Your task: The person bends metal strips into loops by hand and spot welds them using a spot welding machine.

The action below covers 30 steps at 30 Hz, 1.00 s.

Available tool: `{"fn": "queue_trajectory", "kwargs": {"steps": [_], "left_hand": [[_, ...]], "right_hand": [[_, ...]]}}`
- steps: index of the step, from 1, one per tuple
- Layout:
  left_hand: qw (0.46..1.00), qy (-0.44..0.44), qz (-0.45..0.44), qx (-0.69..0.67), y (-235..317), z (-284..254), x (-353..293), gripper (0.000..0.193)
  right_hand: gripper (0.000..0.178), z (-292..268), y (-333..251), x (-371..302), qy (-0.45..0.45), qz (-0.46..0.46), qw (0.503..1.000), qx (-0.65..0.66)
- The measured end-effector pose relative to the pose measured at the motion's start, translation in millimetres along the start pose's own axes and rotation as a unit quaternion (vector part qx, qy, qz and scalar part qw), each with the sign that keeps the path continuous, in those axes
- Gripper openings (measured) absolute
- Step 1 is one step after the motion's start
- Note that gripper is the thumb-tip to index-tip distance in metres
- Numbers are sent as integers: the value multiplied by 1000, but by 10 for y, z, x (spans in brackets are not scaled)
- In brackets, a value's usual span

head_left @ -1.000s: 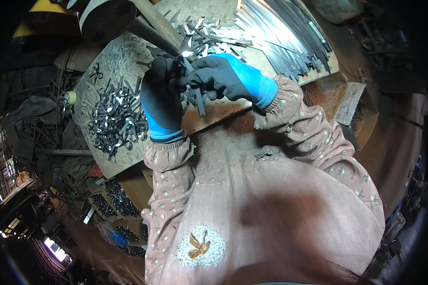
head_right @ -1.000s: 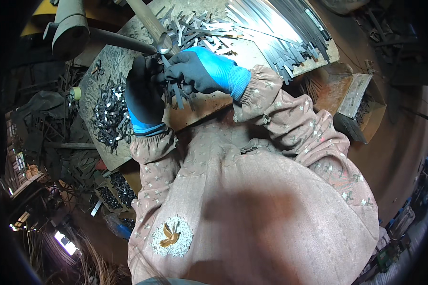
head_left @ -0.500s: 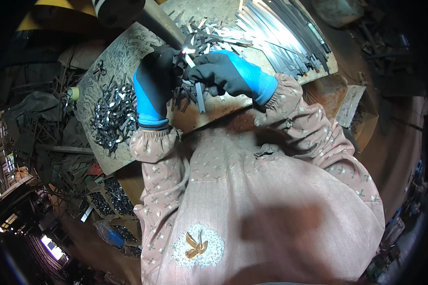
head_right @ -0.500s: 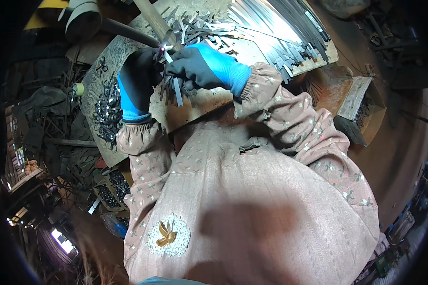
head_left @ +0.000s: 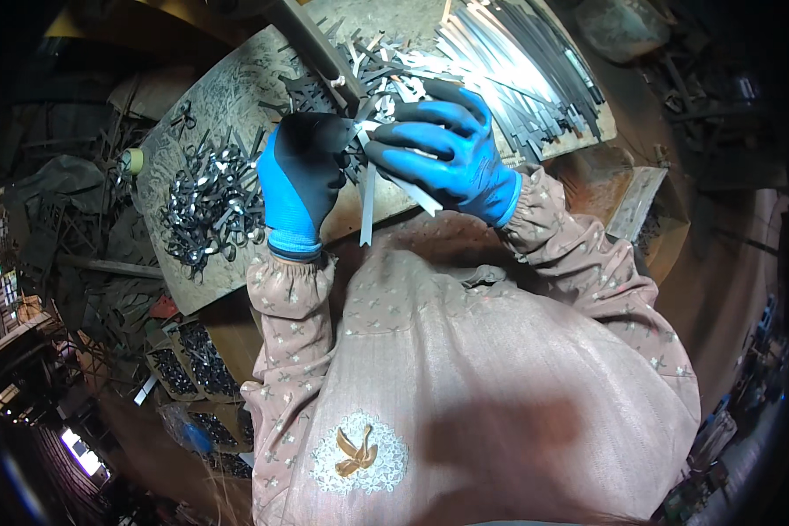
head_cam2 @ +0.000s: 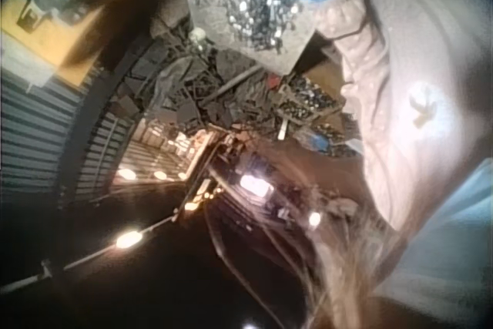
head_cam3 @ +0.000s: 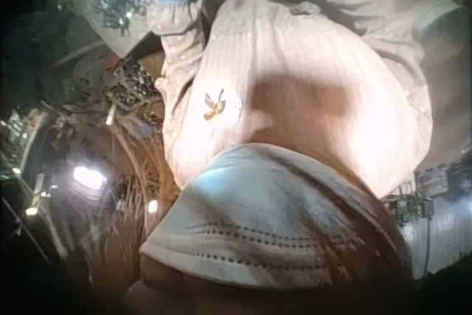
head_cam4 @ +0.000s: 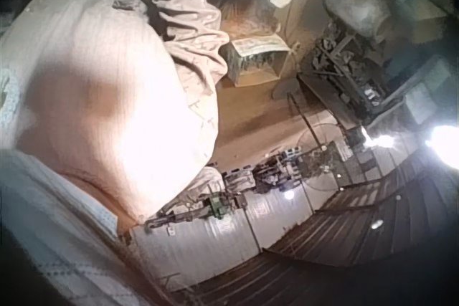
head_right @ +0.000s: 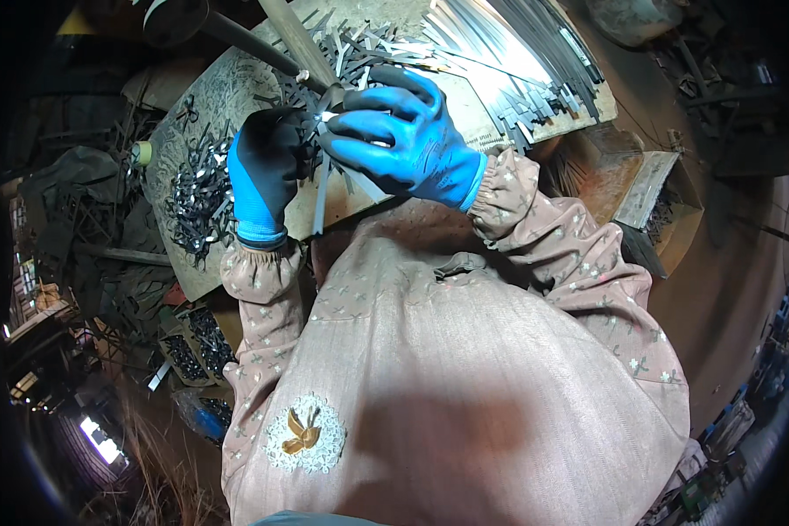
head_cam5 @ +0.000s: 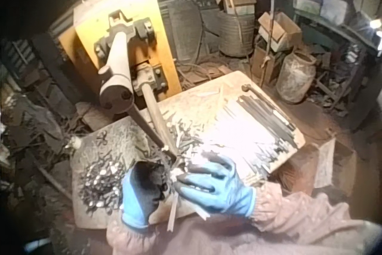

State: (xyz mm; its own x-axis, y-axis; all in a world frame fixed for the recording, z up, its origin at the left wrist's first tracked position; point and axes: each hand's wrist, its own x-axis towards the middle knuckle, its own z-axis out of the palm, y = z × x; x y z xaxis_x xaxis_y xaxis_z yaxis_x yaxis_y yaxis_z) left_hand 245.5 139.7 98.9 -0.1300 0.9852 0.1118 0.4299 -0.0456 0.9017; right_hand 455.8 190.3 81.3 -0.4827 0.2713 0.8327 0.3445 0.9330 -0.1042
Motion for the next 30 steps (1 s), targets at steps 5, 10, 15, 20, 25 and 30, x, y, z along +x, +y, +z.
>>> {"fn": "queue_trajectory", "kwargs": {"steps": [5, 10, 15, 20, 25, 30], "left_hand": [[910, -8, 243, 335, 53, -59, -10, 35], [998, 5, 29, 47, -61, 20, -93, 14], [984, 9, 101, 149, 375, 167, -139, 10], [993, -22, 100, 58, 300, 166, -233, 13], [993, -58, 65, 76, 329, 123, -194, 12], [996, -83, -22, -17, 329, 26, -150, 14]], "right_hand": [[34, -76, -29, 90, -42, 28, 998, 28], [31, -81, -78, 62, -20, -25, 999, -13], [22, -110, 201, 167, 0, 121, 982, 144], [23, -183, 169, 266, -189, 497, 728, 433], [22, -73, 263, -156, -239, 310, 888, 241], [36, -390, 161, 125, -7, 45, 991, -123]]}}
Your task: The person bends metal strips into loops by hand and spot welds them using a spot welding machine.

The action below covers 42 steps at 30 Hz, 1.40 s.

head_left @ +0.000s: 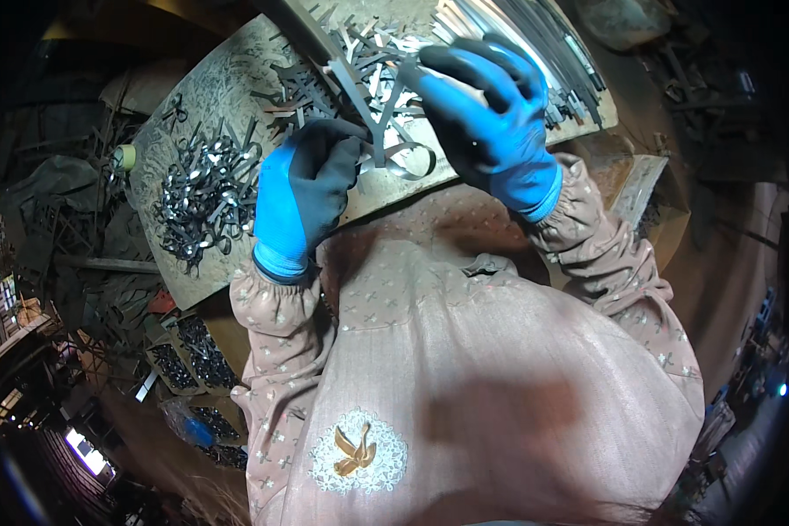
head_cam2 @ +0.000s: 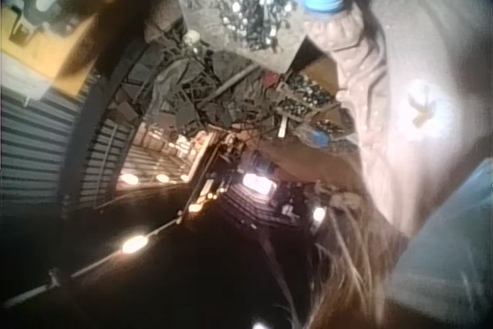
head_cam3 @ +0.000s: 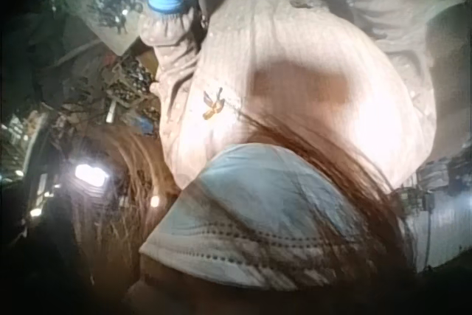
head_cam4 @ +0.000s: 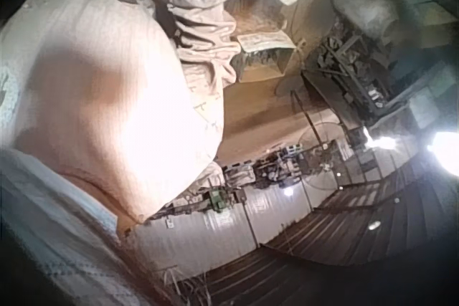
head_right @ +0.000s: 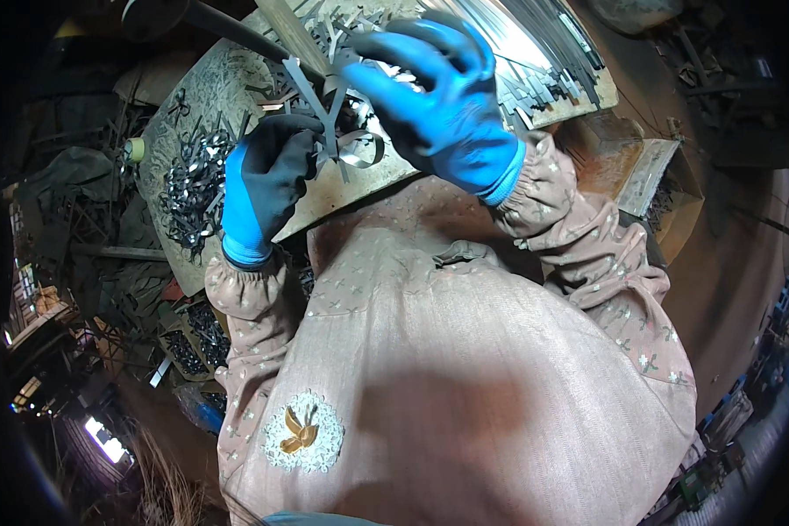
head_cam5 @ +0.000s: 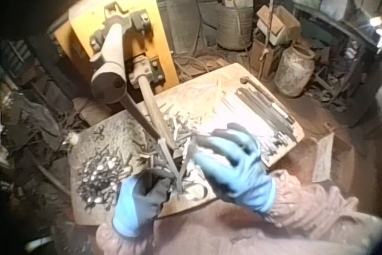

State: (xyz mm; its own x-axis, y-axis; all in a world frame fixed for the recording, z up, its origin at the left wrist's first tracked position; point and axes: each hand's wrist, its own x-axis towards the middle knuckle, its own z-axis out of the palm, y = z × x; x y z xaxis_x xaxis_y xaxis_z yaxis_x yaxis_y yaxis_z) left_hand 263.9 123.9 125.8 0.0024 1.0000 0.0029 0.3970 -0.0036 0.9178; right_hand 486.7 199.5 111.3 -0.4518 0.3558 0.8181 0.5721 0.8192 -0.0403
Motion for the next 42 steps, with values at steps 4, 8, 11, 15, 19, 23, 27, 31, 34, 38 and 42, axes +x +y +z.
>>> {"fn": "queue_trajectory", "kwargs": {"steps": [4, 8, 11, 15, 19, 23, 27, 31, 34, 38, 42], "left_hand": [[992, -7, -90, -92, 255, 25, -56, 16], [990, 76, -32, -118, 271, 79, -83, 15], [992, 108, 29, -65, 109, 123, -15, 15], [979, 169, 110, -6, -185, 110, 95, 17], [960, 225, 152, 72, -258, 168, 230, 16], [911, 266, 222, 225, -376, 114, 483, 9], [922, 268, 197, 195, -469, 21, 593, 9], [903, 242, 224, 277, -472, 2, 698, 10], [956, 236, 114, 134, -513, -31, 771, 12], [897, 185, 243, 318, -558, -239, 887, 14], [886, 92, 231, 392, -648, -480, 910, 21]], "right_hand": [[45, 85, 19, 69, -118, -59, 991, -2], [41, 171, -127, -286, -276, 240, 796, 482], [35, 151, -282, -344, -407, 399, 557, 604], [37, 273, -513, -336, -273, 252, 746, 553], [41, 389, -526, -172, -257, 355, 690, 575], [33, 461, -436, 76, -316, 428, 632, 563], [25, 620, -402, 147, -301, 450, 598, 591], [23, 778, -269, 66, -274, 264, 793, 475], [26, 804, -250, 125, -294, 341, 724, 523], [32, 893, -159, 95, -243, 147, 899, 333], [22, 958, -236, 84, -222, 170, 901, 331]]}}
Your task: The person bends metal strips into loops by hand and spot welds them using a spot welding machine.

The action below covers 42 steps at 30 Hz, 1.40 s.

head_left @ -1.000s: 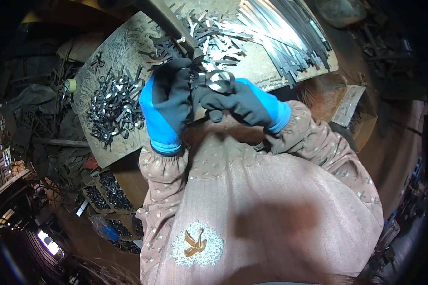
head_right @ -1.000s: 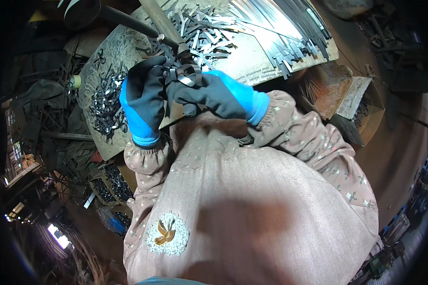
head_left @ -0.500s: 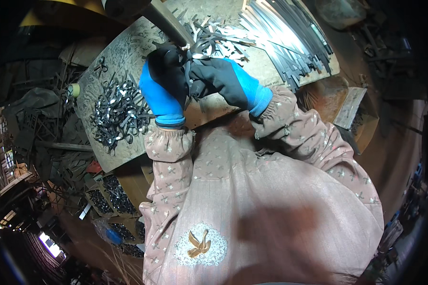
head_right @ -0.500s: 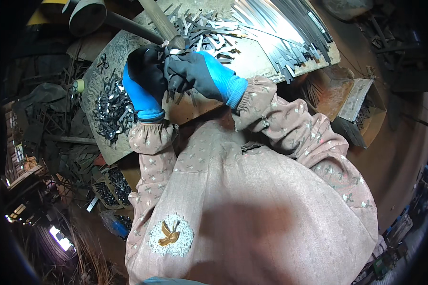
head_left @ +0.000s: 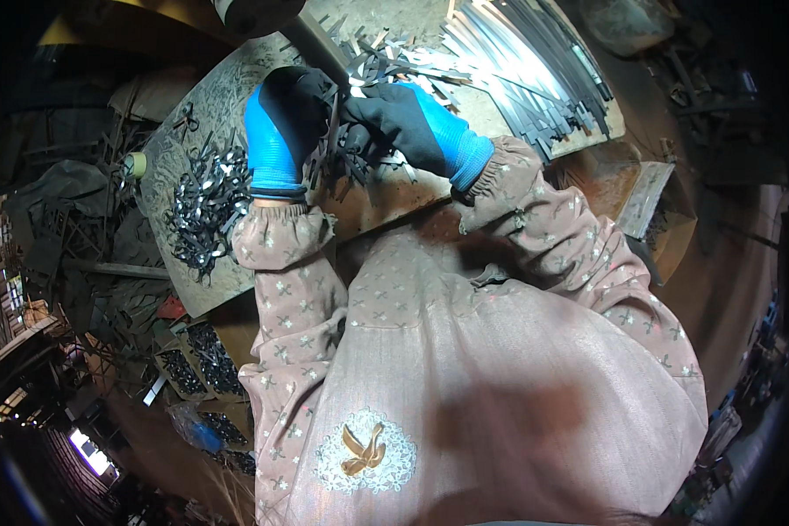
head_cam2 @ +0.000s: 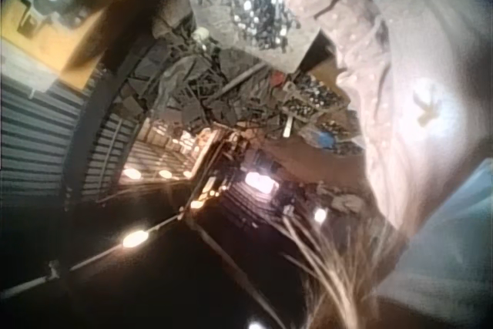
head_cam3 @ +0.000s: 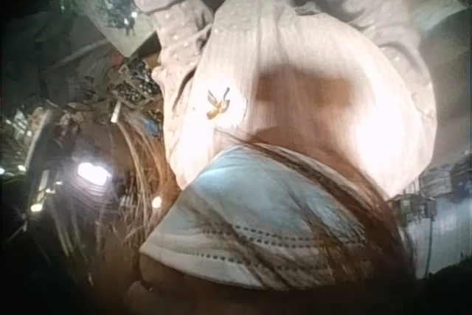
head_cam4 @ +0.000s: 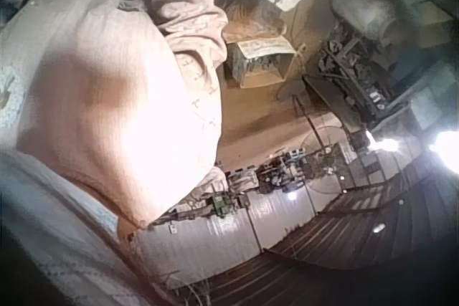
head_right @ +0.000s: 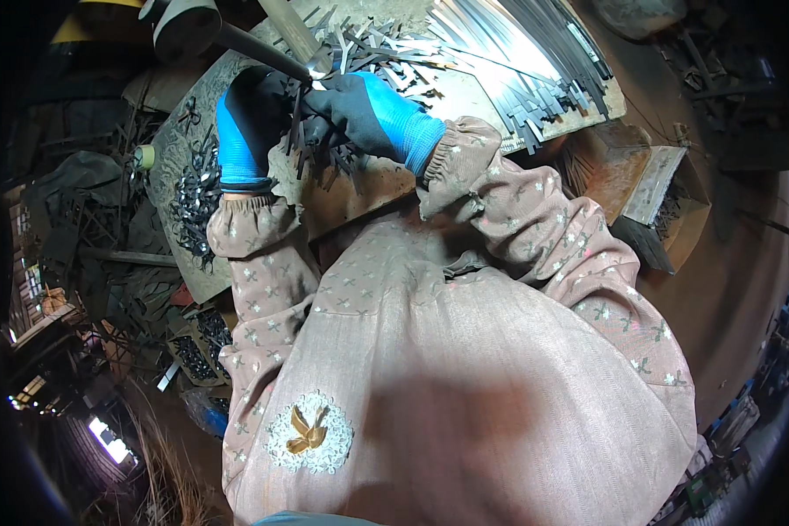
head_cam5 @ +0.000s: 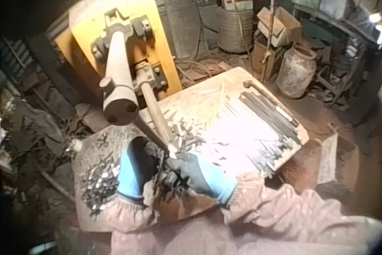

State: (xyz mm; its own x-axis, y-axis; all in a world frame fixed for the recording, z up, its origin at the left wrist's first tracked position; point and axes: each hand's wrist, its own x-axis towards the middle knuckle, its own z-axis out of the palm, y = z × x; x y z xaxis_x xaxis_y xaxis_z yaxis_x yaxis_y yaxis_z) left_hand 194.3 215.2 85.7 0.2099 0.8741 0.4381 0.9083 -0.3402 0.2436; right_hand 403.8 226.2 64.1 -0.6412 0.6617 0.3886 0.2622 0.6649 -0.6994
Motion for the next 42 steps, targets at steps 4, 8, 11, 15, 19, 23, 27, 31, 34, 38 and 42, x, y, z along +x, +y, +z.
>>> {"fn": "queue_trajectory", "kwargs": {"steps": [4, 8, 11, 15, 19, 23, 27, 31, 34, 38, 42], "left_hand": [[996, -29, 81, 13, 68, -21, 107, 20], [949, 16, -198, -245, 359, -129, -131, 12], [848, 5, -346, -403, 344, -79, -458, 19], [906, 30, -262, -331, -155, -145, -1189, 26], [765, 184, -366, -497, -575, -546, -1677, 38], [664, 223, -579, -417, -567, -420, -2079, 38], [677, 159, -599, -397, 31, -151, -2107, 36], [704, 170, -564, -396, 301, 39, -2152, 37], [695, 145, -550, -439, 416, 67, -2052, 42], [683, 138, -553, -457, 466, 76, -2000, 43], [722, 110, -525, -438, 459, 150, -2094, 43]], "right_hand": [[28, 21, 139, -61, 24, -18, 999, 21], [36, -63, -36, -195, -15, 103, 978, 181], [36, -234, -120, -551, 47, 104, 973, 201], [34, -453, -15, -982, 82, 309, 895, 311], [30, -439, 437, -1439, 121, 351, 867, 332], [34, -480, 462, -1479, 223, 464, 784, 347], [40, -572, 849, -1663, 244, 449, 853, 106], [33, -748, 1110, -1504, 210, 286, 911, -209], [26, -687, 1274, -1410, 142, 214, 895, -364], [24, -398, 1141, -1484, 24, 181, 872, -455], [24, -200, 770, -1644, 14, 159, 907, -389]]}}
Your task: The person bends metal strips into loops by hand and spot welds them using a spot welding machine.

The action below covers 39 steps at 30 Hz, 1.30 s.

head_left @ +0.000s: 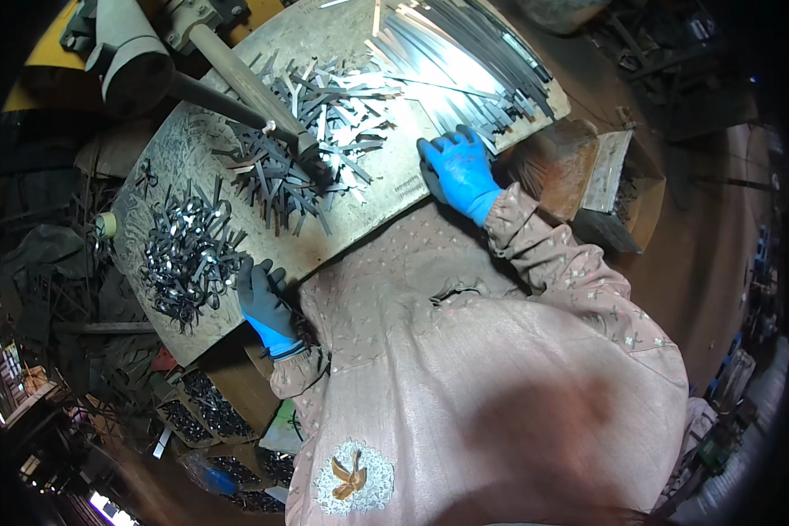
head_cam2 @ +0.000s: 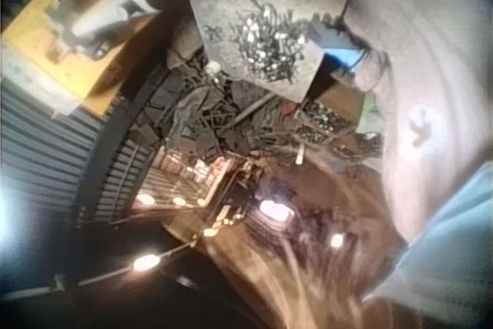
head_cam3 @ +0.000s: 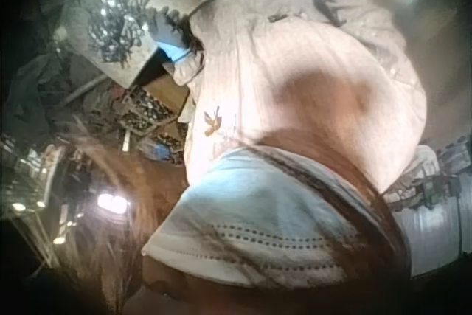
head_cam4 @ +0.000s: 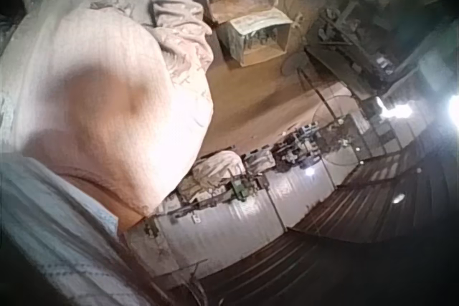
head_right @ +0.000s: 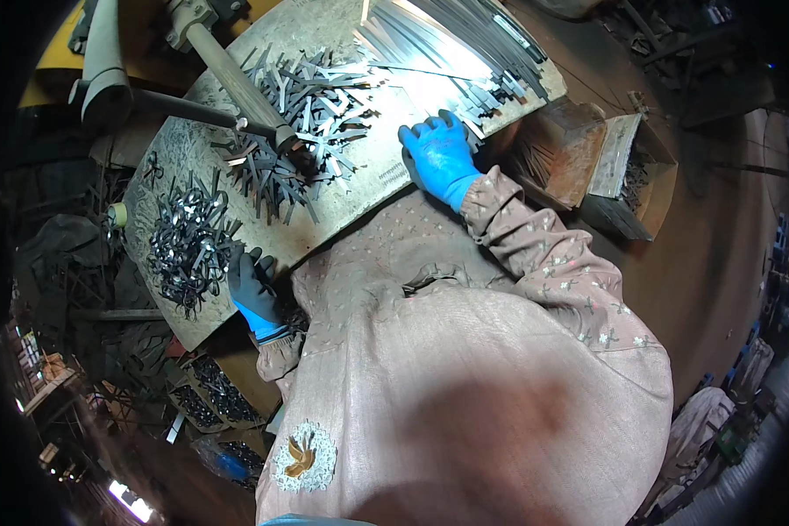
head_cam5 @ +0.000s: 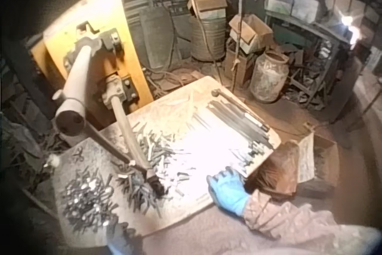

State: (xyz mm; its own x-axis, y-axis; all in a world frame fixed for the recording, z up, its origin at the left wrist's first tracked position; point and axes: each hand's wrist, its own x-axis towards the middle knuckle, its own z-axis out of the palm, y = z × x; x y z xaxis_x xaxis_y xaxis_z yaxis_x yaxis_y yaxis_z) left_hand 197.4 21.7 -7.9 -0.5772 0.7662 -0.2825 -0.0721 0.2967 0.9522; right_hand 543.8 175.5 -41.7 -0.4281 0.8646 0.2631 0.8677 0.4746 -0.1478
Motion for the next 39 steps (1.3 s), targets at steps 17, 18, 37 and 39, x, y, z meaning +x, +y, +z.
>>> {"fn": "queue_trajectory", "kwargs": {"steps": [17, 18, 37, 39], "left_hand": [[997, -70, -40, 17, 51, 307, -138, 43], [997, -71, -40, 17, 31, 298, -137, 43], [922, -351, 144, 79, 761, 1189, -506, 55], [934, -270, -80, -221, 900, 1296, -535, 52]], "right_hand": [[59, -40, -45, -504, -75, -86, 993, -12], [58, -50, 21, -546, -94, -79, 992, 24], [37, -1148, -386, -229, 28, 183, 704, 686], [40, -1018, -476, -159, -17, 228, 635, 737]]}}
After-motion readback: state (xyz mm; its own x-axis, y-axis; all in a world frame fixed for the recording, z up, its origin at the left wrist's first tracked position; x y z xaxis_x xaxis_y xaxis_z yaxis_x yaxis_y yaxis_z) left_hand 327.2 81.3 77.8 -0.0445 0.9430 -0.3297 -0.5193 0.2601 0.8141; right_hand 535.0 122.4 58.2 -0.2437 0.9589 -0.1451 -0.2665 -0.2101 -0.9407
